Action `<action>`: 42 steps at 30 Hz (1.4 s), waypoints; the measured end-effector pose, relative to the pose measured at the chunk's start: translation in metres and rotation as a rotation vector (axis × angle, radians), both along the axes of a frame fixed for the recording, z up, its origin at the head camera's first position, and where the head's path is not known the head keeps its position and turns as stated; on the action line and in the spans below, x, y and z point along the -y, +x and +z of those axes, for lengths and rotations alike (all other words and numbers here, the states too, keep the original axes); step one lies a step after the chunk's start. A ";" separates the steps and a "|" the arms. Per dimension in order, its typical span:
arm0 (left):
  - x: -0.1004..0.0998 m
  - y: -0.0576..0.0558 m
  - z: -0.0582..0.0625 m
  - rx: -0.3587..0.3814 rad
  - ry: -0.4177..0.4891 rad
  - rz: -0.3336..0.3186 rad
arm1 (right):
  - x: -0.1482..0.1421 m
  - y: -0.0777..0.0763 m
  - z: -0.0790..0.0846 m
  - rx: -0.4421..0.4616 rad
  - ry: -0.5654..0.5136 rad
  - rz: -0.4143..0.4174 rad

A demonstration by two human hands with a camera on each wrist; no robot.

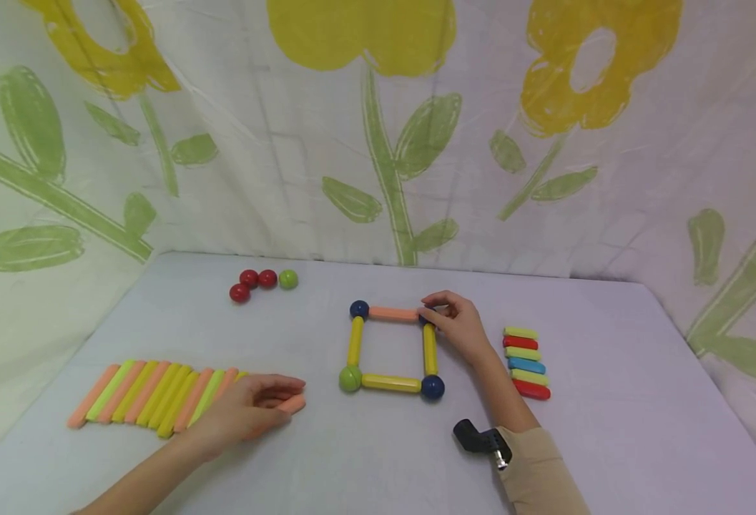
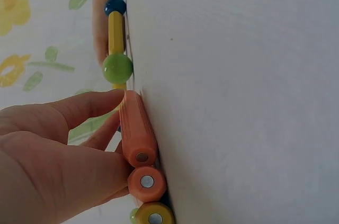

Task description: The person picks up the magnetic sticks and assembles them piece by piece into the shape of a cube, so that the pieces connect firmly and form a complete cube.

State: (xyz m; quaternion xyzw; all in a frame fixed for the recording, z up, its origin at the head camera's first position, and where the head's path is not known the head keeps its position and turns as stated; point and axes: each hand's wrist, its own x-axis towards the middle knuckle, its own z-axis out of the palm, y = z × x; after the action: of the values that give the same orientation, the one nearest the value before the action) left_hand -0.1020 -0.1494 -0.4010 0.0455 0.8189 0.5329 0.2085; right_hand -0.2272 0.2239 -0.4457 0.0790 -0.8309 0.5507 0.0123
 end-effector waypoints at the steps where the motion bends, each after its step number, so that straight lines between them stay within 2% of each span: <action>1: 0.000 0.000 0.000 -0.005 -0.004 0.002 | 0.000 0.000 0.000 -0.001 -0.002 0.001; 7: -0.001 0.001 -0.001 -0.048 -0.037 -0.019 | 0.000 0.000 0.000 -0.009 -0.002 0.002; 14: 0.000 0.001 -0.002 -0.117 -0.021 -0.063 | 0.001 0.001 0.001 -0.005 0.000 -0.007; 22: -0.006 0.000 0.006 -0.131 -0.042 -0.029 | 0.002 0.004 0.006 -0.005 0.004 0.007; 26: -0.014 -0.004 0.010 -0.110 0.038 -0.040 | 0.000 0.006 0.011 0.011 0.028 0.027; 34: -0.036 -0.024 0.018 0.029 0.274 0.008 | -0.018 0.007 0.021 -0.002 0.138 0.056; 42: -0.061 -0.047 0.028 0.135 0.488 0.097 | -0.046 0.019 0.040 -0.059 0.299 -0.032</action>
State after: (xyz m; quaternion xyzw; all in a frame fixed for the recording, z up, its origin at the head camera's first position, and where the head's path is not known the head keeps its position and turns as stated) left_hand -0.1486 -0.0881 -0.3726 0.0194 0.6515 0.7259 0.2196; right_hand -0.2082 0.2698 -0.4053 0.0826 -0.9042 0.4178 0.0334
